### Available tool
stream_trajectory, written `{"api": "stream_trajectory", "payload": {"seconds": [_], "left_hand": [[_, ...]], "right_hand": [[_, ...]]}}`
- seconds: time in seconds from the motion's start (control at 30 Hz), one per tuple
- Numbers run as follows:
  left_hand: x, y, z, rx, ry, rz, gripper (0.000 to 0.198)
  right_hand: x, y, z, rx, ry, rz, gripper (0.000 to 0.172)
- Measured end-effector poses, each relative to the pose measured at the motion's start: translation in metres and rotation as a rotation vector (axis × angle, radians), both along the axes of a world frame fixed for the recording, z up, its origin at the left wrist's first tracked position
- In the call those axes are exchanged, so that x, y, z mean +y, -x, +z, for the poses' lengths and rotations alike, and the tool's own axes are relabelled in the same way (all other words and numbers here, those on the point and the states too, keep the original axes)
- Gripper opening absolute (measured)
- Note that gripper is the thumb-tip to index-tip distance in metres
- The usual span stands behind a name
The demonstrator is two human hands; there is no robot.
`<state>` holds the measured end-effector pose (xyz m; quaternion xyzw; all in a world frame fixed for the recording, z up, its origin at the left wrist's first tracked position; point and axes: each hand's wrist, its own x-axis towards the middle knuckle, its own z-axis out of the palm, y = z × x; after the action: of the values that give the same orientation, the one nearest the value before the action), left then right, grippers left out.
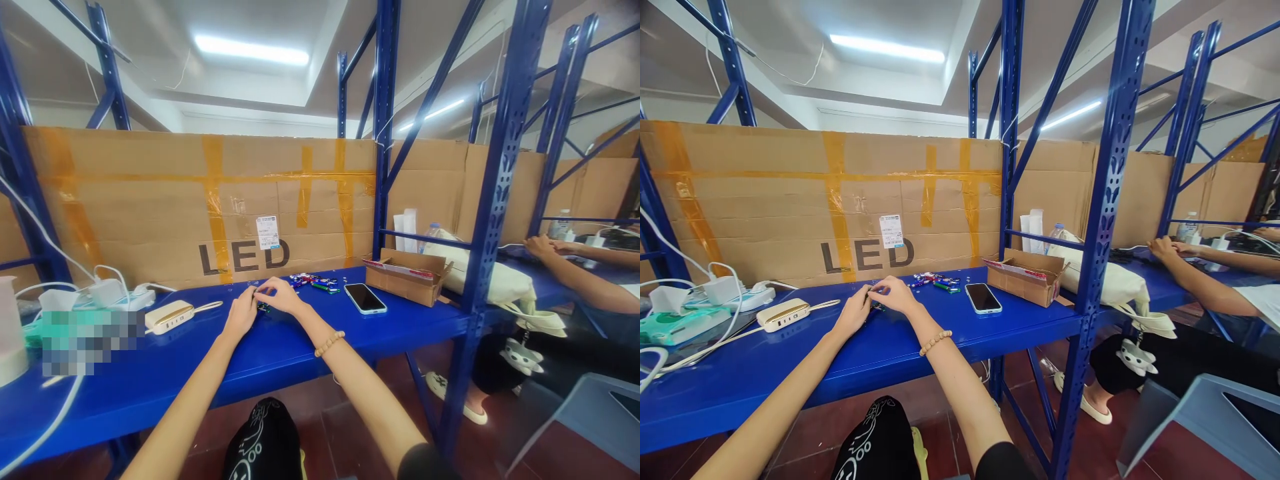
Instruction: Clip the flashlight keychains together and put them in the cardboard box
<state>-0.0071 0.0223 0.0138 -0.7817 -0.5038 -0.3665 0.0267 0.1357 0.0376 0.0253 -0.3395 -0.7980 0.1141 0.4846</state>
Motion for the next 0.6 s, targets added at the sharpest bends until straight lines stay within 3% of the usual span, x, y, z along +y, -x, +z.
{"api": "stream_trajectory", "payload": {"seconds": [0.1,0.23,0.33,0.43,0.6], "left_hand": [[0.001,-0.001,0.001,0.0,-0.08,0.09,0.022],[0.0,-0.001,0.002,-0.108,-0.142,0.236,0.023],[0.0,0.0,0.002,-0.171,-0.154,0.288,0.023],[0.001,-0.001,0.002,-0.208,-0.139,0.279,0.022],[0.001,-0.003,0.0,-0.234,-0.125,0.209,0.02]], "right_hand": [[0.001,-0.002,0.004,0.028,-0.021,-0.073,0.019],[0.006,-0.017,0.008,0.133,0.067,-0.424,0.02],[0.009,-0.03,0.003,-0.063,0.181,-0.649,0.026],[0.009,-0.035,-0.003,-0.185,0.197,-0.639,0.028],[0.012,-0.02,-0.011,-0.387,0.113,-0.473,0.035]]}}
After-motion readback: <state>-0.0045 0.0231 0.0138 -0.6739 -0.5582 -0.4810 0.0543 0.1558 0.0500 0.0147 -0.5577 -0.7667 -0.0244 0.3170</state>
